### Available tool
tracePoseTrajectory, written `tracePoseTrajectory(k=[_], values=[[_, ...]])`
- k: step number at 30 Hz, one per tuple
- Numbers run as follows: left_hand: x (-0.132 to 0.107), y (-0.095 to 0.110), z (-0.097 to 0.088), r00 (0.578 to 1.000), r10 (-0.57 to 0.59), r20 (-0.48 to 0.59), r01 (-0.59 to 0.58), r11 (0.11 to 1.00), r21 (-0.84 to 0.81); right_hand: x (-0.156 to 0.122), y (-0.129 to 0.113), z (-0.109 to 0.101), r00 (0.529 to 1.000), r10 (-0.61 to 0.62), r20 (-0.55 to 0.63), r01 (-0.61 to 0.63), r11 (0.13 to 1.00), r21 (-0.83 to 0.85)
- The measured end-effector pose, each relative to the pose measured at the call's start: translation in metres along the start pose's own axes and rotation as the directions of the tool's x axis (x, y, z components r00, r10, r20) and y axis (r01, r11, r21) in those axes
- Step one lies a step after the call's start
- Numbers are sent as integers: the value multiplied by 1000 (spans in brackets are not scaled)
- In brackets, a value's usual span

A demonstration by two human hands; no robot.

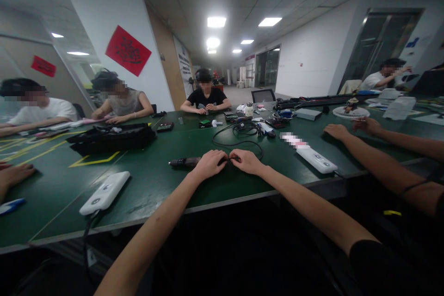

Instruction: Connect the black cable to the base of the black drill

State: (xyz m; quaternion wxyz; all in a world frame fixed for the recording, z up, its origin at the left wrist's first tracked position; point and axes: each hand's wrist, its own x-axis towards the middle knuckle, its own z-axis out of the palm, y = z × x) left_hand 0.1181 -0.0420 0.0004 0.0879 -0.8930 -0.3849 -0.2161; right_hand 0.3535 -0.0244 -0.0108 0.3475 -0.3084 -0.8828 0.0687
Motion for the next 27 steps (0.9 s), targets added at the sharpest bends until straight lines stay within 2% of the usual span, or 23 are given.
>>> tracePoseTrajectory(k=[27], values=[[1,-3,3,1000,-7,-20,7,1000,19,0,2,0,1000,-6,6,6,1000,-13]])
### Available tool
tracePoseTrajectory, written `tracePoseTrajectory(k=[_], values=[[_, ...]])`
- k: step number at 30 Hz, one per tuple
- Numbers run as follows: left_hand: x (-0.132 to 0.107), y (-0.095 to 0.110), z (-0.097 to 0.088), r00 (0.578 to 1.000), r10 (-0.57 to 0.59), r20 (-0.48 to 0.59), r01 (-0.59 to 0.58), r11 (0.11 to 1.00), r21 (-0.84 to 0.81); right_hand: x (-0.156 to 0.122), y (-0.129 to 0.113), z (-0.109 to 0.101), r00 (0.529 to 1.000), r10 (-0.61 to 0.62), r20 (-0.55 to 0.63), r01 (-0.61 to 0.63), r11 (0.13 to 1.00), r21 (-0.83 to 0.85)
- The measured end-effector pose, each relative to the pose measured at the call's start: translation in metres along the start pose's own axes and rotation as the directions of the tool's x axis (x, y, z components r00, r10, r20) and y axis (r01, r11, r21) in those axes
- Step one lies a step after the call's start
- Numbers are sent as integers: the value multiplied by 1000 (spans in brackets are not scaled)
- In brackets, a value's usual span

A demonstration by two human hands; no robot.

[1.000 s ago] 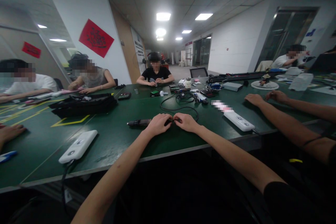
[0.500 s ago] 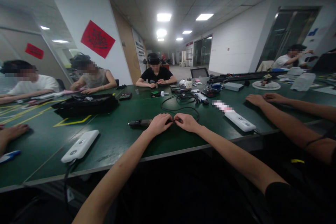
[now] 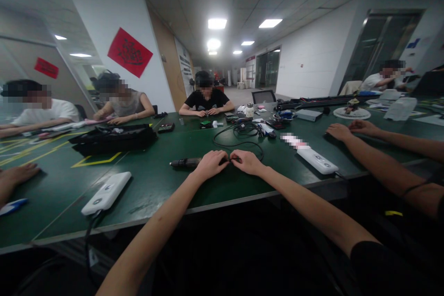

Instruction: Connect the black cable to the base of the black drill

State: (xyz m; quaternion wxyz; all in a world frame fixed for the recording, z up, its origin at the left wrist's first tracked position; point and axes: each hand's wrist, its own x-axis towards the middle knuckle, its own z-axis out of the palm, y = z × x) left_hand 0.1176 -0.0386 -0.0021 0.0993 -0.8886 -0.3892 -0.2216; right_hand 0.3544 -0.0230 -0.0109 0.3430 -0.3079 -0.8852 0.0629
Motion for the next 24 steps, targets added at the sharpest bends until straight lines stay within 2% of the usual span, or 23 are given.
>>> tracePoseTrajectory(k=[24], values=[[0,-1,0,1000,8,27,-7,1000,-10,0,-1,0,1000,10,3,-10,1000,3]])
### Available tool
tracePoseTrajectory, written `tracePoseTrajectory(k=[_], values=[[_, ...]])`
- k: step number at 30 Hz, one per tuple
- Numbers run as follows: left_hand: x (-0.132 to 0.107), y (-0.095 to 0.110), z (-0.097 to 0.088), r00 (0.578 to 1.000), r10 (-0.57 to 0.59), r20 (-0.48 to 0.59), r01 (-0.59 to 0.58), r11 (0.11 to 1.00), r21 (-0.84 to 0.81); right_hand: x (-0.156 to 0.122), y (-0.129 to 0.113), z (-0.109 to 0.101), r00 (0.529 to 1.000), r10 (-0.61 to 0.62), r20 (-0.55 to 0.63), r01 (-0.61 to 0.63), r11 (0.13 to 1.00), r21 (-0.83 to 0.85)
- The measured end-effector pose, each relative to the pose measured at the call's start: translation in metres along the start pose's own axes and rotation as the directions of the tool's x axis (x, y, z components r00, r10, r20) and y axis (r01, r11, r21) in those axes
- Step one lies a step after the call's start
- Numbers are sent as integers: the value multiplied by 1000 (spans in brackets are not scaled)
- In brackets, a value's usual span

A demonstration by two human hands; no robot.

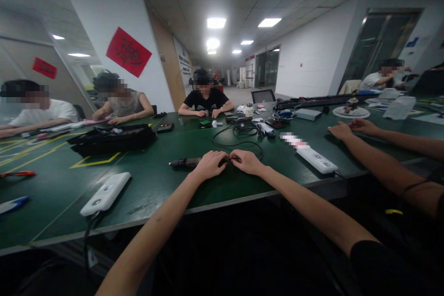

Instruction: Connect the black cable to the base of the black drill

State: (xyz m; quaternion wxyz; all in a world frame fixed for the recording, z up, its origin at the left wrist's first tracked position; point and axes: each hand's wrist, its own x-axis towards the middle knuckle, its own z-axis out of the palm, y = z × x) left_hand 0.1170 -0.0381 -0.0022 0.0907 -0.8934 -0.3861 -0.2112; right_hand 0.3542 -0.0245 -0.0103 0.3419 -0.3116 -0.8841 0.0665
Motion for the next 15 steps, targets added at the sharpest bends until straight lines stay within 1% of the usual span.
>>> tracePoseTrajectory(k=[6,12,15], values=[[0,1,-1,1000,-22,-7,22,1000,-11,0,0,0,1000,0,-2,0,1000,0],[-1,2,-5,1000,10,10,-10,999,-30,0,0,1,1000,1,-4,-1,1000,2],[-1,1,-5,1000,-3,7,3,1000,-30,0,0,1,1000,0,-4,0,1000,0]])
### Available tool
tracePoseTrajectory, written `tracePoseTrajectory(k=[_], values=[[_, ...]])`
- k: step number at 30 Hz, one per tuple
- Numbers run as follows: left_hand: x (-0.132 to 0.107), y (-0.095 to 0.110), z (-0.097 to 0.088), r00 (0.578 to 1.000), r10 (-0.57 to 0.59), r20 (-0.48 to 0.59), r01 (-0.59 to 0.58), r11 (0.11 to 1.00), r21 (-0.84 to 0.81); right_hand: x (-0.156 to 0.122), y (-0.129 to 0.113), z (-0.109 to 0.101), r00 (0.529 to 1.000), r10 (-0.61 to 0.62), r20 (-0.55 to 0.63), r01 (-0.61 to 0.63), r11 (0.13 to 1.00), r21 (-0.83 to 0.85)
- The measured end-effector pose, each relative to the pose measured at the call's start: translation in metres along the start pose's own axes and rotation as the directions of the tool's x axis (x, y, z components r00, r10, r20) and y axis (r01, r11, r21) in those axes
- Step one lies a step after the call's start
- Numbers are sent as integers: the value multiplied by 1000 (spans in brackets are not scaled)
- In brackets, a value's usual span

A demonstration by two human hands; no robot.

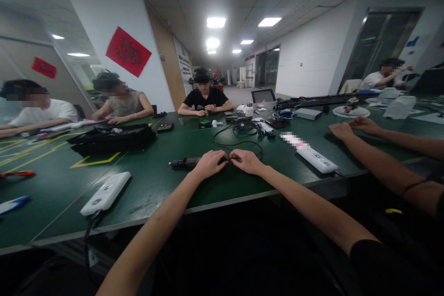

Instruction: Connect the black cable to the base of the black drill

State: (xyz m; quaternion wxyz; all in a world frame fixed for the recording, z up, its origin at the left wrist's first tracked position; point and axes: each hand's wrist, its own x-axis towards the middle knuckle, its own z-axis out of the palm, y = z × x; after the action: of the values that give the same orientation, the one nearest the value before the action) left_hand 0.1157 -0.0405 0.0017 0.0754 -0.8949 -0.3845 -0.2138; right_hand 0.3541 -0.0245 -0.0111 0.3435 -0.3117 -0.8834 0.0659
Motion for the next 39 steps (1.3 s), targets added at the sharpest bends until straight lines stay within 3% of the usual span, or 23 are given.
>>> tracePoseTrajectory(k=[39], values=[[0,-1,2,1000,9,0,-9,1000,-17,0,-1,-1,1000,16,4,-16,1000,9]])
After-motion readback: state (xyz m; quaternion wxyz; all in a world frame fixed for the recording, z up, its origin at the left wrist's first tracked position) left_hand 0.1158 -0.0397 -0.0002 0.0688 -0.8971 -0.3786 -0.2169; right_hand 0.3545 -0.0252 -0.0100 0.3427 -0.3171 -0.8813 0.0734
